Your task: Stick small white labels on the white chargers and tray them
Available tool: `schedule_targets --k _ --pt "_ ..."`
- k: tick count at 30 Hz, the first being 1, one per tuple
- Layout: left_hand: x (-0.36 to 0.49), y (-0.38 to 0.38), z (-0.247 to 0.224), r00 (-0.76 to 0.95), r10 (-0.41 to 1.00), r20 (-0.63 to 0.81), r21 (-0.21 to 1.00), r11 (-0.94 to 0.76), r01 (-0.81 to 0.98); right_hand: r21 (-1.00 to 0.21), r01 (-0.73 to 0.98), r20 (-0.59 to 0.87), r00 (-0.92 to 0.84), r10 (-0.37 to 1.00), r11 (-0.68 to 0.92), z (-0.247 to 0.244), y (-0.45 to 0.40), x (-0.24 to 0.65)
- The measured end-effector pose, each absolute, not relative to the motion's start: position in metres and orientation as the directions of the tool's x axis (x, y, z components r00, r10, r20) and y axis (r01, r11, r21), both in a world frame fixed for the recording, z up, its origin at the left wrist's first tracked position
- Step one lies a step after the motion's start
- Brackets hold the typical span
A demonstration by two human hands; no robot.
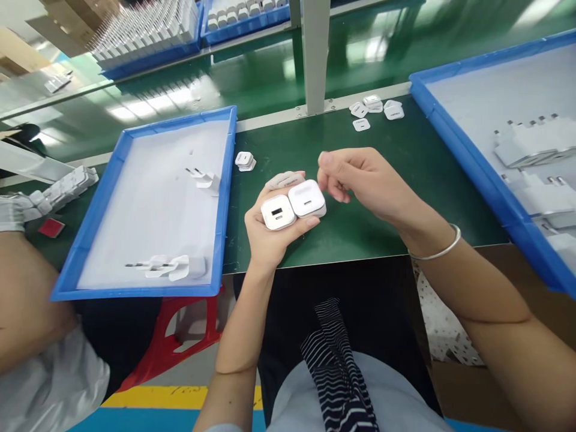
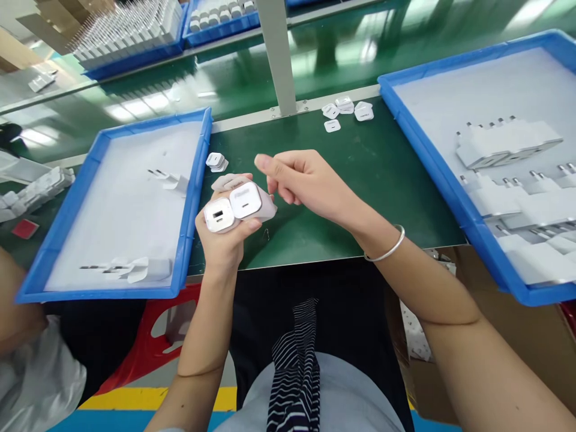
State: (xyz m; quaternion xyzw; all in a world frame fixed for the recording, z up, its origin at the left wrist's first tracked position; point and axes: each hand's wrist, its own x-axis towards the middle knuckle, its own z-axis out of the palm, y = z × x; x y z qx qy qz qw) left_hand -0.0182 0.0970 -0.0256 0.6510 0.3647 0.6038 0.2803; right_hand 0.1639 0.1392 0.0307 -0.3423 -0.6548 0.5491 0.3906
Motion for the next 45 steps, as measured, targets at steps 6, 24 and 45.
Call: schedule_targets --k 6,24,45 --pt "-0.031 0.104 -0.025 0.163 0.93 0.331 0.944 -0.327 -0.05 -0.973 -0.051 0.216 -0.557 0.802 0.226 0.018 0.139 0.154" --pt "-0.011 0.099 -0.03 -0.22 0.68 0.699 0.703 -0.598 0.385 -0.95 -0.054 0.305 -0.381 0.873 0.309 0.027 0.132 0.163" --pt "-0.011 0.097 -0.034 -0.178 0.648 0.74 0.633 -0.584 0.508 -0.987 -0.034 0.148 -0.589 0.795 0.158 0.031 0.12 0.149"
